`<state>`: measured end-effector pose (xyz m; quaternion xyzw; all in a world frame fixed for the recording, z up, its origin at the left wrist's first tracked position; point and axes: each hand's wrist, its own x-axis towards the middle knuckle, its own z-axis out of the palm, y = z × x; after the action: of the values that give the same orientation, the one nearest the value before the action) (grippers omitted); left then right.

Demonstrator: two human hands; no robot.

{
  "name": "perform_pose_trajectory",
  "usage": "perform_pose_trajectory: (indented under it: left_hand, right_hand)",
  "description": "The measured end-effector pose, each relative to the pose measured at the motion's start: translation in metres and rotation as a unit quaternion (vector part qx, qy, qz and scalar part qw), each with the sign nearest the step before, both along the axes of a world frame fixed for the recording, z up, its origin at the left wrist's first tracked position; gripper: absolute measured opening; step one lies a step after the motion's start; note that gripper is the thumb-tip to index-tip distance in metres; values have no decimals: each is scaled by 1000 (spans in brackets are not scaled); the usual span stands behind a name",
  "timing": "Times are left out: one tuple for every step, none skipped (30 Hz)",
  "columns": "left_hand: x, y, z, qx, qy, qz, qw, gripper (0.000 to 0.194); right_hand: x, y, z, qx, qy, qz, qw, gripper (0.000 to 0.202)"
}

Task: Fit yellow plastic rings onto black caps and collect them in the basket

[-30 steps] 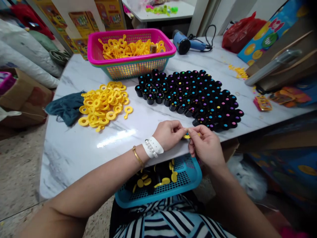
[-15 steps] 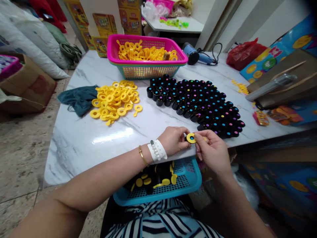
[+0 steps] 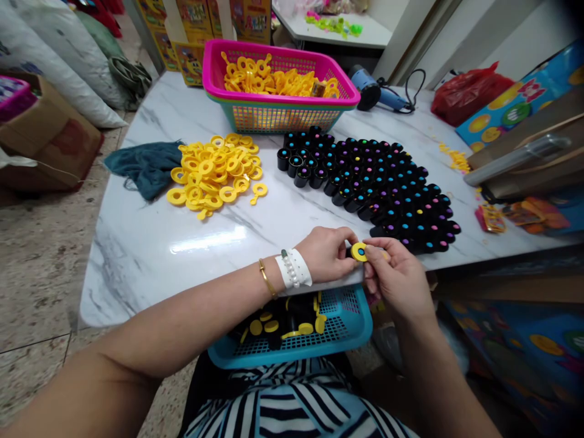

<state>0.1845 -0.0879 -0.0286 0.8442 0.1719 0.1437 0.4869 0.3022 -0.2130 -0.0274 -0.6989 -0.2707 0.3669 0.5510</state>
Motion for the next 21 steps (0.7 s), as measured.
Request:
perform_pose_trajectory:
  left_hand:
    - [0,1,1,-8,2,3,1000,22]
    - [1,2,3,-18,7,9,1000,22]
    - [2,2,4,-34,15,15,999,24]
    - [3,3,5,-52,24,19,998,26]
    - [5,3,5,-69,33,23,997,26]
    - [6,3,5,-82,40,28,995,26]
    - [7,2,5,-89,43,33,995,24]
    - [7,0,4,-89,42,43,994,23]
    - [6,-2,4,-82,38,54,994,22]
    - [4,-4,3,-70,30,66,995,21]
    - [2,-7,2,-58,19,72,996,20]
    - [0,-10,1,-44,5,68,997,20]
    - [-1,-11,-1,-28,-8,58,998,22]
    - [-3,-13,-2,-12,-21,45,999,25]
    - [-4,-13,-3,6,-30,31,999,27]
    - [-5,-13,-3,25,-36,21,999,27]
    - [-5,-12,-3,43,-39,16,998,25]
    - [-6,-11,-3,55,-40,15,998,22]
    - [-6,-9,-2,54,-37,16,998,20]
    - [-6,-6,0,34,-31,12,999,20]
    - [-6,-4,2,-9,-18,4,1000,21]
  right_hand:
    - [1,0,1,-9,-1,8,1000,29]
    - [1,1,2,-15,-3,15,1000,29]
    - [1,1,3,-18,-5,20,1000,29]
    - [1,2,4,-18,-7,23,1000,29]
    - [0,2,4,-17,-8,23,1000,29]
    - [-1,2,4,-14,-10,20,1000,29]
    - [-1,2,4,-11,-11,17,1000,29]
    - [-2,2,3,-7,-11,12,1000,29]
    - [-3,2,2,-5,-9,9,1000,29]
    - [-3,2,2,-4,-6,7,1000,29]
    - [-3,1,1,-5,-1,8,1000,29]
    - [-2,1,0,-4,6,10,1000,30]
    - [-1,1,0,-3,15,12,1000,30]
    - [0,1,-1,1,24,15,1000,31]
    - [1,1,-1,7,34,20,999,31]
    - [3,1,-2,16,44,24,999,31]
    - [4,0,-2,22,53,32,998,31]
    - [5,0,-1,26,59,40,997,30]
    - [5,0,0,26,63,49,996,30]
    - [5,-1,1,24,64,56,996,30]
    - [4,-1,2,19,62,63,996,30]
